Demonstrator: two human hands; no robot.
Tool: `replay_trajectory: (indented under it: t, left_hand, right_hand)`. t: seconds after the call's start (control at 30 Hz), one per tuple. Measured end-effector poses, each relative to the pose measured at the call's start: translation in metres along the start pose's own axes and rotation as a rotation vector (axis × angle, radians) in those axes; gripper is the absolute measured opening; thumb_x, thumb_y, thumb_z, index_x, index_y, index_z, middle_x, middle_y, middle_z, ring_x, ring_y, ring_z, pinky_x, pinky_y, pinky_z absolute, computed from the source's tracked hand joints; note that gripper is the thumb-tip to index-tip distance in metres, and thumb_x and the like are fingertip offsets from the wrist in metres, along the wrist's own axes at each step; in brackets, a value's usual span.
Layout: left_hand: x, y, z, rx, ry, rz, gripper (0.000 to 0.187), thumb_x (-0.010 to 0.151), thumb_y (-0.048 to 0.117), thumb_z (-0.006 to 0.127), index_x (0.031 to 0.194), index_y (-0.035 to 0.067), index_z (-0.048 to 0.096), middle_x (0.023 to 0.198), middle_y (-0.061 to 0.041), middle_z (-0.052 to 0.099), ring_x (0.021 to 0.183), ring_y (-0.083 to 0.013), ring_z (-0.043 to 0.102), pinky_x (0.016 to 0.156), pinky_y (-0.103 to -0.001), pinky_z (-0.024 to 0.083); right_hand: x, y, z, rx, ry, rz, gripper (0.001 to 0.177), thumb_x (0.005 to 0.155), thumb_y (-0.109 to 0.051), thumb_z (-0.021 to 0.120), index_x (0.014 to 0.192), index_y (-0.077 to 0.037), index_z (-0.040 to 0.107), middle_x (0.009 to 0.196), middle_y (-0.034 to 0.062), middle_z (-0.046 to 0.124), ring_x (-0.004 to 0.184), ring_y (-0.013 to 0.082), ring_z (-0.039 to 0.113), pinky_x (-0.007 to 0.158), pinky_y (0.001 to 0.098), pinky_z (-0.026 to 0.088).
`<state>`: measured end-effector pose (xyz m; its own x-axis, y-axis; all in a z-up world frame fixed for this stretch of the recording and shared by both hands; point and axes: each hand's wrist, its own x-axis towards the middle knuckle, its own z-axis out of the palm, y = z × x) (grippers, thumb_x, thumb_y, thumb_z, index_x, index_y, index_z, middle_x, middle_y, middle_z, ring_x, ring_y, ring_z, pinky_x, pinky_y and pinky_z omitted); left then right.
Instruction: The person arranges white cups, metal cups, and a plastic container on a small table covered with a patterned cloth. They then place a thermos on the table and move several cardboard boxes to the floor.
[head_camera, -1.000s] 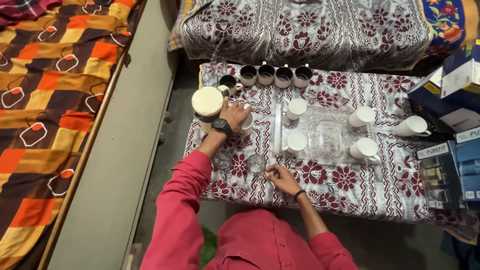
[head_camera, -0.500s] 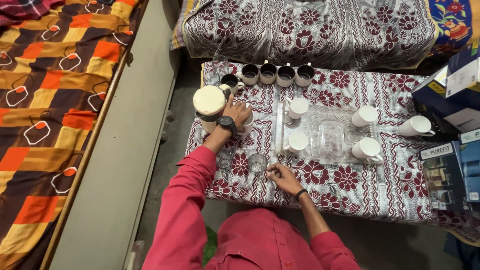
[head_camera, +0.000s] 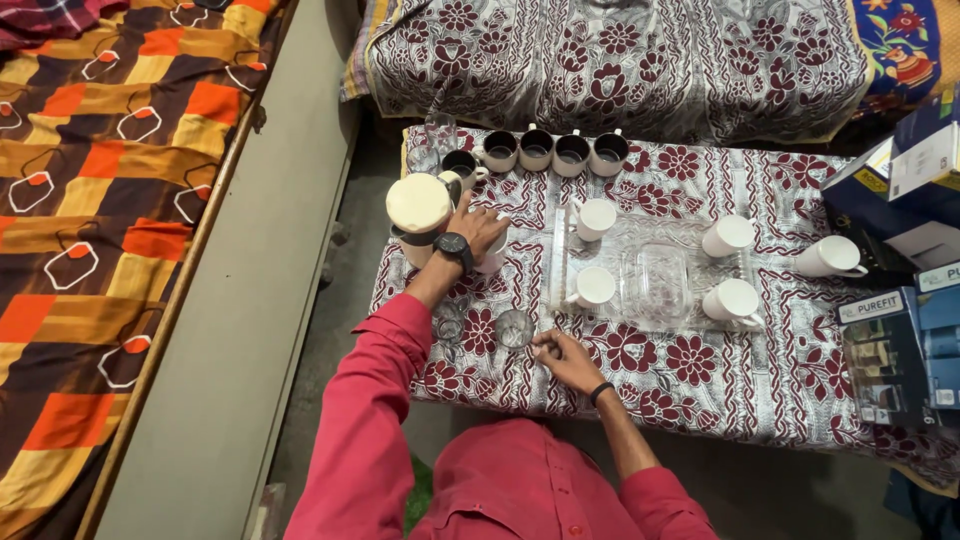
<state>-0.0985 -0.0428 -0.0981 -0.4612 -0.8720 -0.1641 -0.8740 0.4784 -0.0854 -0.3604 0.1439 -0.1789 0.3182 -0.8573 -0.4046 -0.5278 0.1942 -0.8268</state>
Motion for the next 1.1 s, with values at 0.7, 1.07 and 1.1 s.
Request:
replay_trajectory:
  t: [0.7, 1.07, 1.1]
  left_hand:
    - [-0.112, 0.004, -0.054, -0.726, 0.434, -0.174, 0.028, 0.094, 0.025, 0.071, 0.113, 0.006, 0.069, 0.098, -0.014, 0.076, 0.084, -0.0295, 0.073, 0.076, -0.041, 0.058]
    - [-0.157, -0.031, 0.066, -0.351, -0.006, -0.361, 0.046, 0.075, 0.011, 0.08, 0.12, 0.013, 0.069, 0.108, -0.02, 0.071, 0.102, -0.0389, 0.069, 0.086, -0.05, 0.057]
    - [-0.157, -0.025, 0.063, -0.308, 0.037, -0.349, 0.045, 0.074, 0.012, 0.081, 0.117, 0.014, 0.07, 0.11, -0.019, 0.071, 0.103, -0.0382, 0.068, 0.085, -0.049, 0.057]
  right_hand:
    - [-0.002, -0.007, 0.001, 0.02, 0.007, 0.021, 0.028, 0.094, -0.023, 0.067, 0.118, -0.009, 0.068, 0.094, 0.0024, 0.062, 0.072, 0.0084, 0.053, 0.063, 0.0235, 0.049]
    - [-0.001, -0.018, 0.007, 0.107, 0.167, 0.044, 0.021, 0.096, -0.024, 0.064, 0.103, -0.005, 0.069, 0.085, 0.0047, 0.069, 0.072, 0.0119, 0.065, 0.064, 0.0276, 0.057]
    - [-0.005, -0.025, 0.008, 0.191, 0.203, 0.052, 0.021, 0.096, -0.023, 0.063, 0.102, -0.004, 0.068, 0.085, 0.0055, 0.071, 0.072, 0.0125, 0.069, 0.065, 0.0286, 0.062]
